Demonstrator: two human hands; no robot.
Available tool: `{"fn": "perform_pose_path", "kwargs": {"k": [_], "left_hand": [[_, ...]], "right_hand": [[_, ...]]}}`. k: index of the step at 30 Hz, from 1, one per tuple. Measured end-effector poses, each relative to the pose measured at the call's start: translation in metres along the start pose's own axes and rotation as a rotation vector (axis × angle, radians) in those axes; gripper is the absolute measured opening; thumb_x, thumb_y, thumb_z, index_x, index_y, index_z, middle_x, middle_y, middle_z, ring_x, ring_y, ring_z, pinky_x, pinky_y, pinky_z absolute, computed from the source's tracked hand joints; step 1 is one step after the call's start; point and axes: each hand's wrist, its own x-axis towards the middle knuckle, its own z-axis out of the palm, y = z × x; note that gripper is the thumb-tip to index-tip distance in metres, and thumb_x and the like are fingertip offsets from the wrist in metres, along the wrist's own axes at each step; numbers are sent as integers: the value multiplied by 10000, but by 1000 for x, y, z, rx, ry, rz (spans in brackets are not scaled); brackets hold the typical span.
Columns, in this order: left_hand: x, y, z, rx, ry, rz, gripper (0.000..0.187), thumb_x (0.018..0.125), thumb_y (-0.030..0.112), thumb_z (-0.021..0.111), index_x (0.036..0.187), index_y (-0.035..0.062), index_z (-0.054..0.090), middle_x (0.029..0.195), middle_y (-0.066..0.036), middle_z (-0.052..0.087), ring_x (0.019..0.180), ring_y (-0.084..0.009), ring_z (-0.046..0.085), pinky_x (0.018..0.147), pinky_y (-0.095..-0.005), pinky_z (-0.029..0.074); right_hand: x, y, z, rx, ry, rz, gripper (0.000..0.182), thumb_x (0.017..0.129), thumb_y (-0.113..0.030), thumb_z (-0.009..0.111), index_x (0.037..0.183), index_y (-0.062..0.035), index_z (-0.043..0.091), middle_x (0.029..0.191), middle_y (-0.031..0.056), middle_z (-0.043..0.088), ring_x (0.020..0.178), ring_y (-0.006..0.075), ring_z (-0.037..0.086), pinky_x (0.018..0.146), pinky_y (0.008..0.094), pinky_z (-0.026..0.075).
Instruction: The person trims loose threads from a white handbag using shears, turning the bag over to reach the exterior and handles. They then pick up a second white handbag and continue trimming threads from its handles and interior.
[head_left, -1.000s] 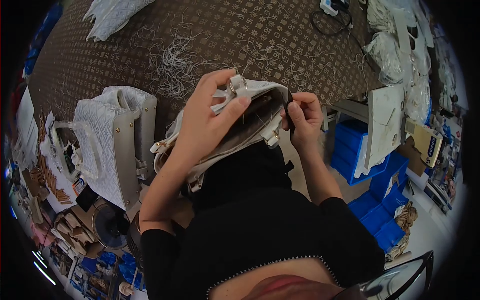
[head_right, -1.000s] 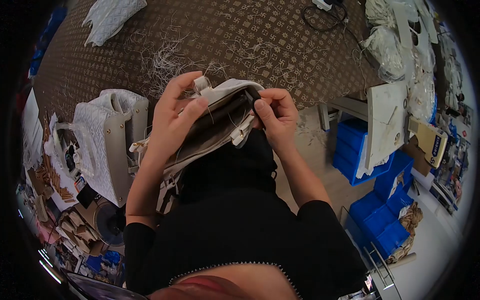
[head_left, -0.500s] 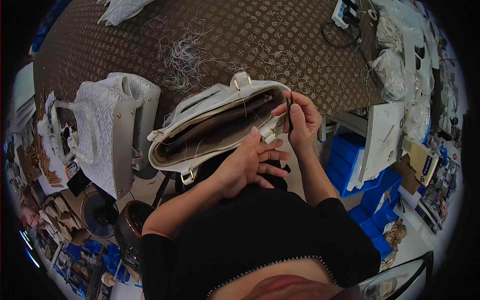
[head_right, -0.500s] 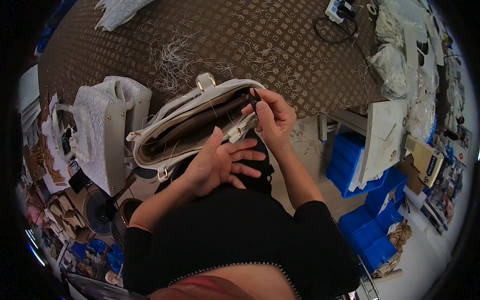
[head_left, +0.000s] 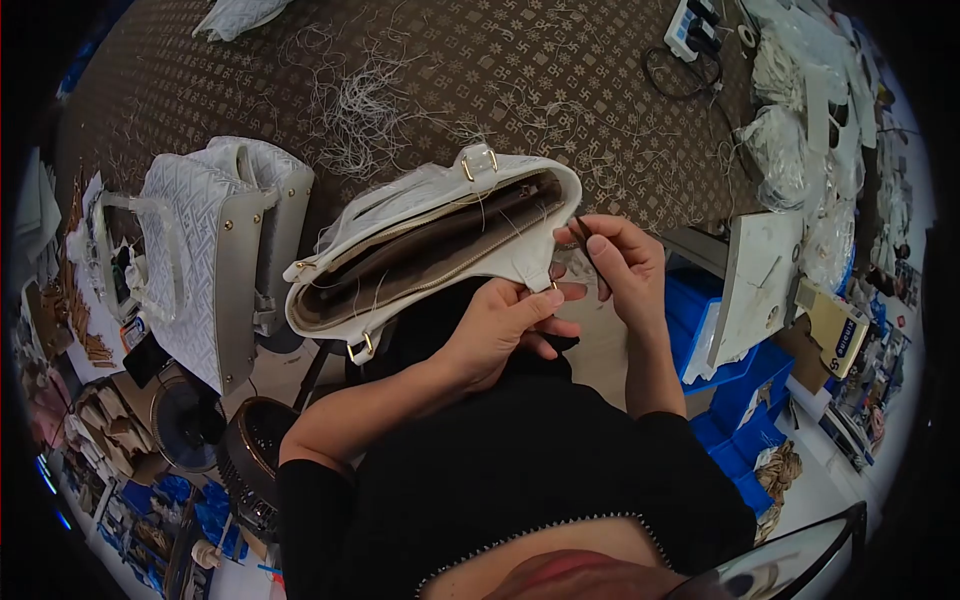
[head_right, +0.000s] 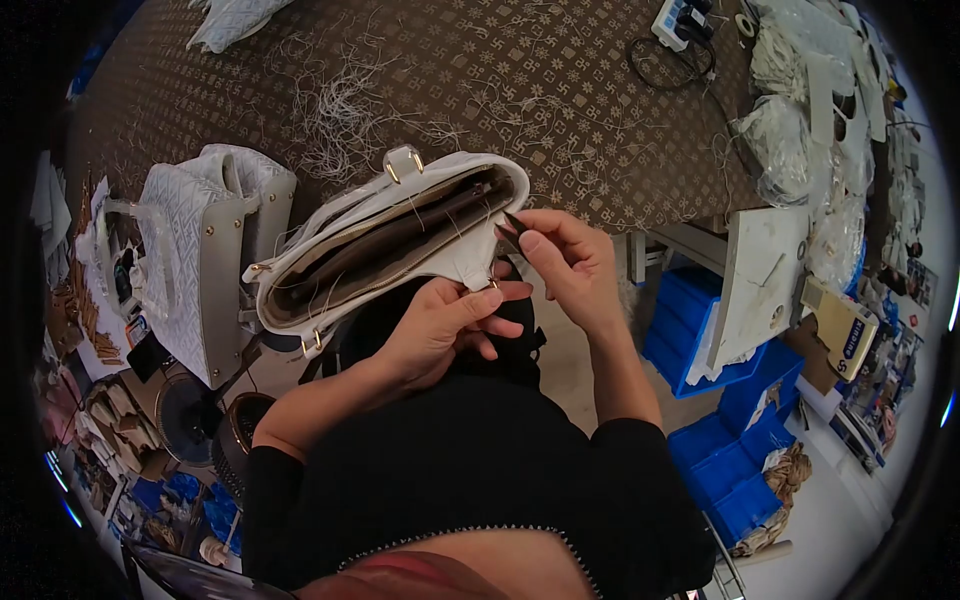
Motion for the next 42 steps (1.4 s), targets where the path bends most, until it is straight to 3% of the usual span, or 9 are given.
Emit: {"fn": "perform_pose_path", "kwargs": {"k": [3, 5, 9, 12, 17, 33, 35, 38, 42], "left_hand": [[2, -2, -1, 36, 36, 38, 352, 893, 195, 509, 1171, -7, 437, 1106, -125, 555, 821, -151, 619, 561, -209, 507], [5, -6, -4, 55, 54, 47, 312, 888, 195, 519, 1125, -5, 480, 1035, -93, 571, 770, -149, 625, 540, -210, 503], [7, -7, -6, 95, 60, 51, 279, 886, 194, 522, 1094, 8, 509, 957, -59, 569, 731, -145, 626, 522, -211, 498], [8, -9, -7, 120, 54, 63, 272, 885, 196, 522, 1091, 18, 508, 916, -44, 558, 727, -143, 626, 514, -206, 490], [9, -14, -8, 147, 76, 110, 262, 889, 201, 515, 1082, 24, 504, 915, -42, 552, 722, -143, 622, 506, -208, 478], [8, -13, -9, 200, 104, 96, 258, 892, 201, 507, 1080, 23, 506, 900, -46, 562, 711, -138, 617, 489, -202, 454], [8, -13, -9, 211, 104, 95, 259, 891, 203, 510, 1077, 23, 509, 902, -47, 567, 711, -138, 618, 489, -202, 454], [9, -15, -9, 205, 99, 108, 262, 891, 203, 512, 1081, 22, 506, 906, -47, 569, 710, -137, 618, 491, -203, 456], [9, -15, -9, 201, 96, 106, 260, 893, 200, 509, 1081, 21, 502, 901, -45, 569, 711, -136, 619, 490, -204, 456]], "right_hand": [[-9, -25, 4, -38, -55, 93, 192, 845, -101, 570, 1001, 8, 598, 805, 39, 632, 648, 52, 557, 524, 167, 426], [-11, -31, -1, -269, -147, 185, 182, 828, -77, 588, 987, 11, 602, 785, 33, 626, 662, 58, 558, 581, 183, 438], [-15, -29, 1, -261, -147, 239, 189, 824, -107, 601, 979, 0, 610, 738, 25, 617, 636, 51, 546, 554, 191, 424], [-14, -26, -1, -414, -214, 223, 202, 837, -84, 578, 1019, 4, 587, 806, 21, 620, 644, 20, 515, 525, 152, 394], [-13, -37, 1, -539, -260, 262, 227, 826, -69, 581, 1039, 10, 580, 845, 46, 616, 740, 62, 562, 647, 197, 450], [-10, -37, 7, -610, -235, 186, 234, 810, -79, 599, 1031, -3, 594, 810, 55, 621, 692, 67, 562, 625, 201, 452], [-10, -35, 8, -630, -199, 146, 229, 802, -153, 601, 997, -34, 614, 721, 73, 610, 623, 129, 558, 580, 252, 442], [-9, -38, 9, -652, -233, 188, 220, 810, -85, 601, 1014, -3, 599, 791, 45, 623, 671, 67, 558, 610, 203, 449], [-7, -37, 12, -670, -243, 168, 215, 804, -79, 607, 1006, -5, 602, 770, 40, 619, 669, 64, 557, 612, 199, 447]]}}
